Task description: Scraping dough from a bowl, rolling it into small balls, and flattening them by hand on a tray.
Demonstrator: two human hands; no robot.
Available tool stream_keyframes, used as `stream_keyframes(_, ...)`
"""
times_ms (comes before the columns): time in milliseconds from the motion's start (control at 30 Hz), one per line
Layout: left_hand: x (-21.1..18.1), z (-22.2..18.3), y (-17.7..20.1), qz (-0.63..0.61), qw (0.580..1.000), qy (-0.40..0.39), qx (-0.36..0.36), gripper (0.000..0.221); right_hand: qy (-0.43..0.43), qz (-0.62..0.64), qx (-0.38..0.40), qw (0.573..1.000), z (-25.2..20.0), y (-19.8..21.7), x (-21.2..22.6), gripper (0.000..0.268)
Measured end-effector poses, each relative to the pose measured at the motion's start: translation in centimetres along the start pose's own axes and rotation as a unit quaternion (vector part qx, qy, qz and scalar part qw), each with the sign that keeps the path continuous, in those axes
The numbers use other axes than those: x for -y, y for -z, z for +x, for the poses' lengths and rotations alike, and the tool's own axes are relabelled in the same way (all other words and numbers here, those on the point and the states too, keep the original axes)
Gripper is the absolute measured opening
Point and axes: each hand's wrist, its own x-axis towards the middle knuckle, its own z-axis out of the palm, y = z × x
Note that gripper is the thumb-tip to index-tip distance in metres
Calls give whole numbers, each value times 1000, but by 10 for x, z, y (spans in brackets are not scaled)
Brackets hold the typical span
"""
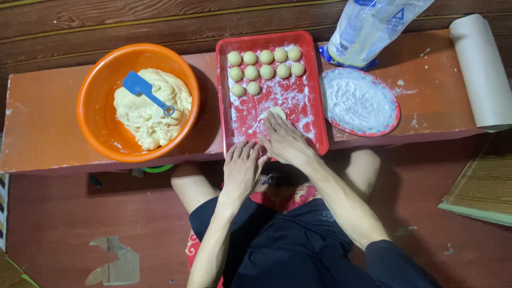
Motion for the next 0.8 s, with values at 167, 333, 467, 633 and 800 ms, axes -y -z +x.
stream_keyframes(167,1,0,0,8,1000,-8,-2,42,-8,-24,-102,995,-12,24,27,60)
stream_keyframes(333,-3,2,10,-15,1000,-11,1,38,-21,-2,-43,999,0,-7,2,67)
stream_keyframes(467,0,5,13,-79,997,-13,-6,35,22,6,-141,990,-9,18,3,56)
stream_keyframes(633,6,34,14,-155,983,-78,57,47,31,56,-121,991,-11,11,-21,52)
stream_keyframes(800,13,88,9,-139,970,-158,124,66,25,55,-360,931,-34,29,-47,41)
